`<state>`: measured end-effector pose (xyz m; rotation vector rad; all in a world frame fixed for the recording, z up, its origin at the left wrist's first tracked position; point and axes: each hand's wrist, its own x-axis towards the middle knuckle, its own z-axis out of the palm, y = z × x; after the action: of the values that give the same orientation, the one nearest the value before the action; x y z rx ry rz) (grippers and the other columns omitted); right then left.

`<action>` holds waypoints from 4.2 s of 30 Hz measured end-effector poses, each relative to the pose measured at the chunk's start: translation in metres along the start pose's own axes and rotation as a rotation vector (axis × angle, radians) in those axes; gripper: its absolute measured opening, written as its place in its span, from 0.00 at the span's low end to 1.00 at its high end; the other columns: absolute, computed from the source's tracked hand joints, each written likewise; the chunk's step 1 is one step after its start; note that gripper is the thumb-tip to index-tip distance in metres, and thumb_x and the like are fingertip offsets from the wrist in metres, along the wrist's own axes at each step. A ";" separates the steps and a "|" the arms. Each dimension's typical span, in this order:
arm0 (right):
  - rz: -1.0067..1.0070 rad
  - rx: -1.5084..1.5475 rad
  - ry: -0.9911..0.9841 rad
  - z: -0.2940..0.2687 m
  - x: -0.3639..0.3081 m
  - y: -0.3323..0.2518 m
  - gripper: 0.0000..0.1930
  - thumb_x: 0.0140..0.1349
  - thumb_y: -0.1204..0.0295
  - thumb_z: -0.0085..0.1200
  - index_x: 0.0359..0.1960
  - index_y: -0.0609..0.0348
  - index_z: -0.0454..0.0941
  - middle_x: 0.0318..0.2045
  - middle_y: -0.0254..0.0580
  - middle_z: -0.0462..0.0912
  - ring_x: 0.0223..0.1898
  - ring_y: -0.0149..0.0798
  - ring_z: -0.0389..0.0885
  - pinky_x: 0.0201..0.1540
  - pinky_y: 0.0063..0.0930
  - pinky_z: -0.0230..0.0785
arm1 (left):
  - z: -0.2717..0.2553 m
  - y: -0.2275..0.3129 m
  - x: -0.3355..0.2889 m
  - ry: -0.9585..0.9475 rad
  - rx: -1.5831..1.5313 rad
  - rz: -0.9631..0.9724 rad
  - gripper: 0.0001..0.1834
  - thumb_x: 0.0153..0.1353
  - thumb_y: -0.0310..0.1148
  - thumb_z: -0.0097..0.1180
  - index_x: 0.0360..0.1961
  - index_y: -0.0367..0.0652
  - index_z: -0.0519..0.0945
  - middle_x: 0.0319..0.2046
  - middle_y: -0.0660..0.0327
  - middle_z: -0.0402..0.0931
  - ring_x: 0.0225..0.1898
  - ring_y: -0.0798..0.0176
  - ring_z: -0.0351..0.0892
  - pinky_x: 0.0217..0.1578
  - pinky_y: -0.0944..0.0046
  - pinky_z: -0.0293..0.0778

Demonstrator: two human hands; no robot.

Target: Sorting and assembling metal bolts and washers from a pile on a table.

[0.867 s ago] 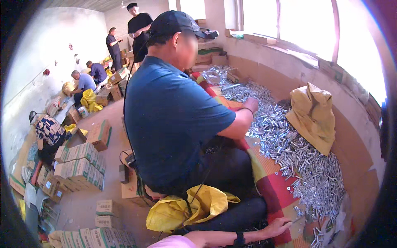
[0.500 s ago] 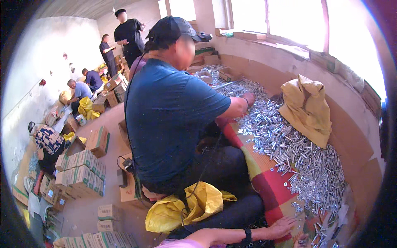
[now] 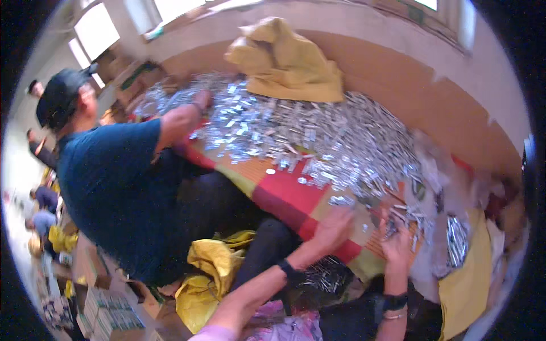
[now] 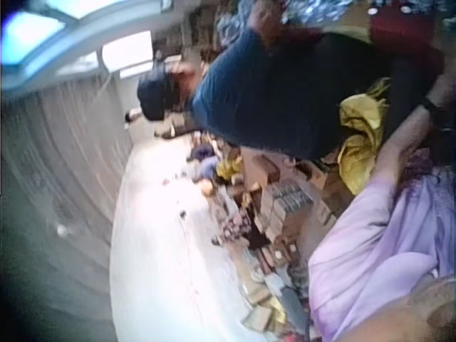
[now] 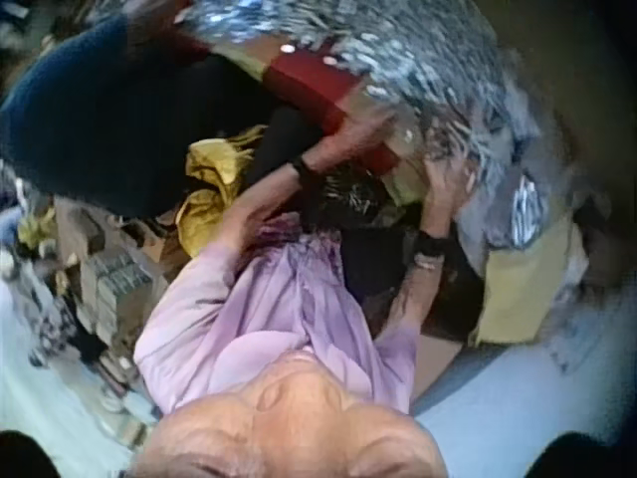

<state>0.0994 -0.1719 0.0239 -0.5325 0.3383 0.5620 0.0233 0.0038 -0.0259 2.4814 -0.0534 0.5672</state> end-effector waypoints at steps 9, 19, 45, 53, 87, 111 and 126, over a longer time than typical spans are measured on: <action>0.077 0.029 -0.296 -0.008 -0.013 -0.002 0.15 0.64 0.62 0.39 0.50 0.52 0.67 0.24 0.37 0.77 0.08 0.21 0.61 0.04 0.13 0.51 | 0.013 0.011 0.023 -0.083 -0.022 0.184 0.19 0.54 0.33 0.51 0.47 0.37 0.69 0.51 0.52 0.66 0.54 0.51 0.63 0.54 0.55 0.59; 0.230 0.079 -0.335 0.015 -0.017 0.006 0.20 0.65 0.61 0.37 0.57 0.51 0.58 0.21 0.31 0.61 0.09 0.21 0.54 0.05 0.12 0.48 | -0.016 -0.013 0.055 0.026 0.009 0.104 0.16 0.55 0.34 0.50 0.43 0.38 0.72 0.44 0.51 0.70 0.46 0.49 0.68 0.48 0.55 0.63; 0.025 -0.448 -0.027 0.013 -0.003 0.038 0.12 0.59 0.66 0.50 0.38 0.62 0.69 0.15 0.26 0.62 0.10 0.18 0.55 0.09 0.12 0.43 | -0.089 -0.144 0.076 0.435 -0.075 -0.173 0.09 0.54 0.28 0.51 0.33 0.34 0.77 0.31 0.49 0.77 0.35 0.51 0.77 0.37 0.60 0.71; 0.029 -0.483 -0.021 0.014 -0.002 0.041 0.13 0.59 0.65 0.50 0.38 0.63 0.69 0.15 0.26 0.62 0.10 0.17 0.54 0.09 0.12 0.43 | -0.094 -0.176 0.089 0.329 0.595 0.093 0.08 0.45 0.25 0.51 0.29 0.42 0.77 0.33 0.57 0.74 0.38 0.55 0.72 0.38 0.56 0.64; -0.093 -1.357 -0.333 0.014 -0.007 0.057 0.13 0.59 0.63 0.48 0.25 0.61 0.73 0.15 0.31 0.73 0.16 0.26 0.69 0.19 0.23 0.59 | -0.069 0.014 -0.011 -0.403 -0.996 -0.513 0.06 0.54 0.27 0.55 0.30 0.36 0.79 0.25 0.67 0.75 0.28 0.75 0.72 0.29 0.73 0.68; 0.135 -0.376 -0.080 0.010 0.000 0.052 0.08 0.58 0.68 0.49 0.36 0.59 0.72 0.15 0.30 0.69 0.10 0.19 0.58 0.08 0.11 0.46 | -0.029 -0.013 0.029 0.265 -0.042 0.016 0.05 0.46 0.26 0.56 0.27 0.42 0.76 0.29 0.61 0.74 0.34 0.57 0.72 0.38 0.59 0.64; -0.011 -0.536 0.019 0.014 -0.004 0.053 0.07 0.56 0.66 0.53 0.28 0.53 0.69 0.14 0.28 0.67 0.08 0.18 0.56 0.07 0.12 0.44 | -0.021 0.008 0.023 0.190 -0.200 0.114 0.11 0.49 0.27 0.53 0.36 0.40 0.76 0.33 0.56 0.73 0.35 0.54 0.72 0.42 0.56 0.64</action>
<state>0.0676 -0.1272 0.0164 -1.0551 0.1992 0.6392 0.0352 0.0106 0.0031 2.2314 -0.1700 0.8033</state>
